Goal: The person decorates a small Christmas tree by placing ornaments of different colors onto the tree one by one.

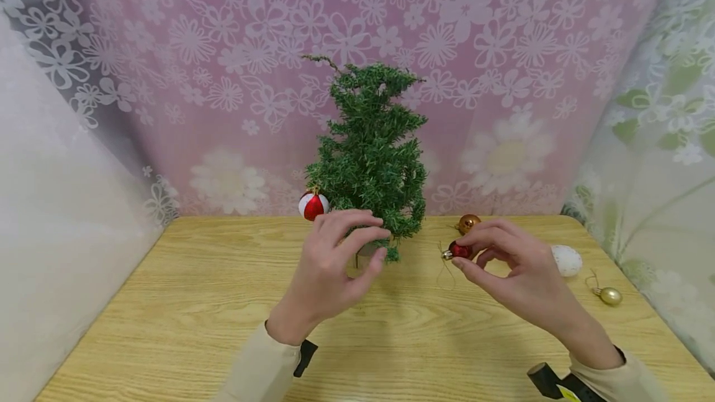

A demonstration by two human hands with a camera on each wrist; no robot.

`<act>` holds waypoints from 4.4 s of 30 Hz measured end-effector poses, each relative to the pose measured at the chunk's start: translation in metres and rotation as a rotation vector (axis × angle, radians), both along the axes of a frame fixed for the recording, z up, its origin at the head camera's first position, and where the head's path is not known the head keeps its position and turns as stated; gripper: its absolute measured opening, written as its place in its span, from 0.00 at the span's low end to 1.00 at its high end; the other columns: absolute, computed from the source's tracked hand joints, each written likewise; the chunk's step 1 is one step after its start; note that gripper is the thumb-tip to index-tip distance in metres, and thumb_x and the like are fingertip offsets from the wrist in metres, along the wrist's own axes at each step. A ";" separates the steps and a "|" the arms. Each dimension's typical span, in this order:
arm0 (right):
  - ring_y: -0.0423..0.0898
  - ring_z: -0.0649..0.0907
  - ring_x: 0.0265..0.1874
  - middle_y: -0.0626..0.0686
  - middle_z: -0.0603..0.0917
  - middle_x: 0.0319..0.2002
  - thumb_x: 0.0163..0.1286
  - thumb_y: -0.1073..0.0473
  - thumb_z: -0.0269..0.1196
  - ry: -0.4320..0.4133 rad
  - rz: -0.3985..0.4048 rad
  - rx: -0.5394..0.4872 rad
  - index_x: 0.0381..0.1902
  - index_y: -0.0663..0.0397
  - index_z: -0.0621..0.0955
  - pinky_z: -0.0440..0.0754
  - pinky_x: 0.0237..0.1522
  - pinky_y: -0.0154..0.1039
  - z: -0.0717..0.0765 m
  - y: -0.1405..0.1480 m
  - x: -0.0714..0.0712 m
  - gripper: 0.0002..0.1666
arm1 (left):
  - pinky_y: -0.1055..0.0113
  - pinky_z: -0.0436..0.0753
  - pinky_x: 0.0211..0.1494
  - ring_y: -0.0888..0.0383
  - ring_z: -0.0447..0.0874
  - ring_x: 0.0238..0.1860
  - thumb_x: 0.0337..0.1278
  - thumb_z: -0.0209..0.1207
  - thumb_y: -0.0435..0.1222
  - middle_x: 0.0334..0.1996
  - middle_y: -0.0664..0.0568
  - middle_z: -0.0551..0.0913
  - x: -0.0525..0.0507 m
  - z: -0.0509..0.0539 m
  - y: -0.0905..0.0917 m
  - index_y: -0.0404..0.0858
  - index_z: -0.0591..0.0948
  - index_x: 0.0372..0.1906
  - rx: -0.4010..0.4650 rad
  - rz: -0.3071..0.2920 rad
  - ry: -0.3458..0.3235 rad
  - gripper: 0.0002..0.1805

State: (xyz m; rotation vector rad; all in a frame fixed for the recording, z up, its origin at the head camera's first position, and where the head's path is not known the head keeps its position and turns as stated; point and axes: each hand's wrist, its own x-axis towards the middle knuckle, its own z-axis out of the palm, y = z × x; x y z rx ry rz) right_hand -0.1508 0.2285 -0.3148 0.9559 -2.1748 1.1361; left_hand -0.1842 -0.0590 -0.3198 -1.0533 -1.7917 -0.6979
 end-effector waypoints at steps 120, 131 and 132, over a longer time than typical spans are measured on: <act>0.32 0.80 0.34 0.44 0.84 0.40 0.66 0.75 0.63 0.117 -0.011 0.219 0.44 0.48 0.78 0.79 0.37 0.24 -0.013 -0.029 -0.006 0.17 | 0.59 0.78 0.46 0.56 0.84 0.46 0.51 0.67 0.32 0.44 0.51 0.86 0.006 -0.035 0.015 0.44 0.84 0.30 0.071 0.050 -0.140 0.03; 0.35 0.81 0.33 0.45 0.84 0.39 0.81 0.53 0.52 0.246 -0.055 0.196 0.43 0.52 0.81 0.78 0.39 0.24 -0.008 -0.031 -0.010 0.13 | 0.51 0.75 0.52 0.53 0.84 0.49 0.66 0.59 0.39 0.43 0.52 0.87 0.005 -0.026 0.018 0.45 0.85 0.31 0.018 0.183 0.031 0.08; 0.36 0.81 0.33 0.45 0.84 0.38 0.82 0.51 0.51 0.265 -0.056 0.186 0.43 0.53 0.81 0.78 0.39 0.25 -0.006 -0.032 -0.011 0.16 | 0.49 0.75 0.53 0.53 0.83 0.49 0.67 0.59 0.39 0.43 0.53 0.87 0.005 -0.025 0.018 0.46 0.85 0.31 0.014 0.196 0.046 0.08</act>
